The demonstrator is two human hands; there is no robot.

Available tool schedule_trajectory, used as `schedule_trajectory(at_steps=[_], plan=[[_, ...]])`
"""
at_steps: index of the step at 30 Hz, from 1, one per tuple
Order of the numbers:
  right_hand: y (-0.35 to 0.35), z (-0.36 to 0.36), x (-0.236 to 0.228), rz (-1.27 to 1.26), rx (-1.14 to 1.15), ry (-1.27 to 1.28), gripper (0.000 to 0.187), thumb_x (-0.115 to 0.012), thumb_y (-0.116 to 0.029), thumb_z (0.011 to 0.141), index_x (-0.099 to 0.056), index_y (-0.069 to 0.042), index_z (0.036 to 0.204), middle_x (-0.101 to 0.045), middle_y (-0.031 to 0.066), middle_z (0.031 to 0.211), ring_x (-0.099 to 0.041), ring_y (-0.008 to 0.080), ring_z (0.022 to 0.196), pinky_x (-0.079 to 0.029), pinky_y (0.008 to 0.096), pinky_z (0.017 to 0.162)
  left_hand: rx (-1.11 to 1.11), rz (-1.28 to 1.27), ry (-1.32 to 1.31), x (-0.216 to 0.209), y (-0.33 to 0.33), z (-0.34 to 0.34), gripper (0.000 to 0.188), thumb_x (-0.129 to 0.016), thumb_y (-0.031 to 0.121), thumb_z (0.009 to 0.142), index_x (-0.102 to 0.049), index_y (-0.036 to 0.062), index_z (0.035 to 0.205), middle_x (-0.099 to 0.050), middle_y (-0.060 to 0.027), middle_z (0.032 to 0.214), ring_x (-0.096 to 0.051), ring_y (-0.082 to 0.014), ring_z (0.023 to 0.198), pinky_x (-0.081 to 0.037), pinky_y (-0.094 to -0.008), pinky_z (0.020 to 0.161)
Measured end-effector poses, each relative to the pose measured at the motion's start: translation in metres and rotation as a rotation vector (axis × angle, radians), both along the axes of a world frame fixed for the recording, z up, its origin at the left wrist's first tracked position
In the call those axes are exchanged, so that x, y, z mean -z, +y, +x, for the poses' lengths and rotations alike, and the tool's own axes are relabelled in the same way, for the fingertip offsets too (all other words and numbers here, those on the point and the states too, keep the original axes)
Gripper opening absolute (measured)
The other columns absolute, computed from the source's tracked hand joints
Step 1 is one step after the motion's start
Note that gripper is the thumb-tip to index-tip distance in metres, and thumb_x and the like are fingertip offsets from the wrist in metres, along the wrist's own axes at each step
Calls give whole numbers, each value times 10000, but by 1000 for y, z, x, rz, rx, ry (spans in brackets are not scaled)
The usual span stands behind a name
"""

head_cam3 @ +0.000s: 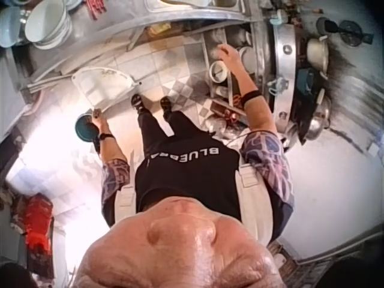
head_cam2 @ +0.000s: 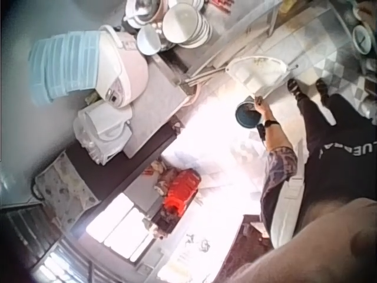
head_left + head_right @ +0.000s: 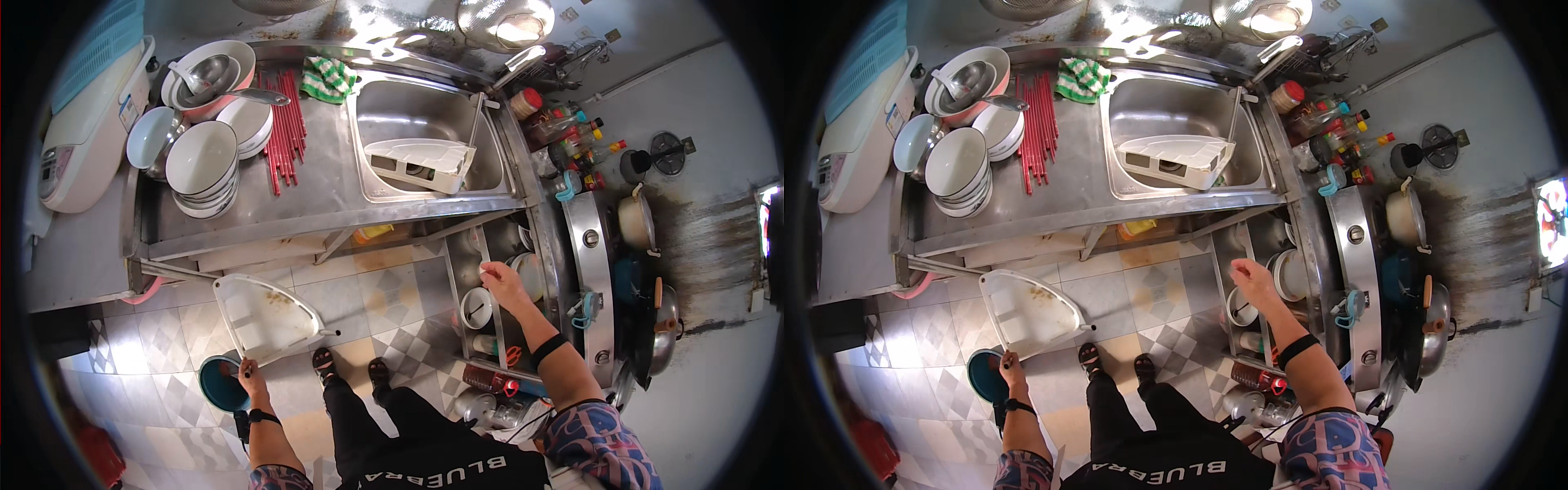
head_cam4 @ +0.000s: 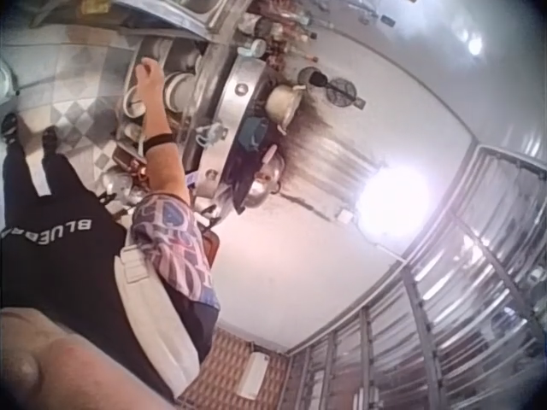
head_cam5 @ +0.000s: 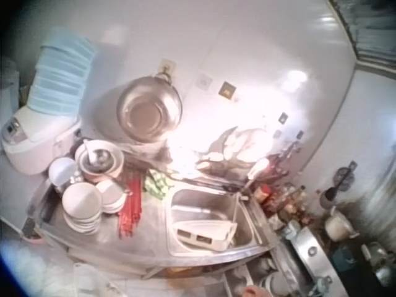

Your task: The recorder is disassembling a multi-tier plastic corner shelf by removing bottles and pulling out the metal support rods.

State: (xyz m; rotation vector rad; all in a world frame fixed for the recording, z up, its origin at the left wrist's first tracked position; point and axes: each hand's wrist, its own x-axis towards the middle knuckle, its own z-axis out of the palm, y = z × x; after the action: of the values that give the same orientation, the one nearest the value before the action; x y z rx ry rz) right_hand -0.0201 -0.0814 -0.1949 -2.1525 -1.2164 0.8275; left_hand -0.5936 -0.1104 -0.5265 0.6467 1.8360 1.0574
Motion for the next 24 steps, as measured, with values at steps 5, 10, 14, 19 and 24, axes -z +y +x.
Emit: schedule_trajectory(at_steps=[5,10,14,19,24], plan=[[46,8,-17,51,-26,-158,249,-611,-108,790,-580,9,1007,-612,84,835,-580,143,750,-466,259,693,-210,-61,-58,-11,-10,11,255,-600,2,777,-563,35,1028,-581,-25,888,-533,-127,779,-413,-238,693],[121,18,-1,196,-93,-329,300,-635,-144,756,-570,7,1008,-594,123,878,-585,223,770,-469,310,704,-319,-289,-493,-23,-55,-49,544,-684,153,735,-437,109,1218,-530,-55,1103,-514,-215,891,-437,-336,679],[167,53,4,283,-146,-623,437,-676,-272,714,-555,-3,1037,-564,148,994,-541,307,920,-444,375,793,-796,-392,-569,-58,-35,21,636,-658,272,768,-340,127,1299,-403,-138,1280,-369,-361,1180,-340,-521,940],[214,22,-4,-8,-202,-586,565,-712,-410,651,-564,-18,1029,-538,149,1060,-513,307,1001,-427,423,818,-1042,-214,-283,-135,-67,21,727,-615,241,804,-176,119,1371,-393,-195,1255,-474,-355,1080,-451,-428,841],[211,58,25,243,-367,-478,484,-691,-317,681,-515,-82,1067,-547,181,997,-523,346,936,-422,450,805,-862,-90,110,-245,9,151,611,-584,122,820,-261,122,1338,-538,-132,1003,-597,-249,776,-495,-323,654]])
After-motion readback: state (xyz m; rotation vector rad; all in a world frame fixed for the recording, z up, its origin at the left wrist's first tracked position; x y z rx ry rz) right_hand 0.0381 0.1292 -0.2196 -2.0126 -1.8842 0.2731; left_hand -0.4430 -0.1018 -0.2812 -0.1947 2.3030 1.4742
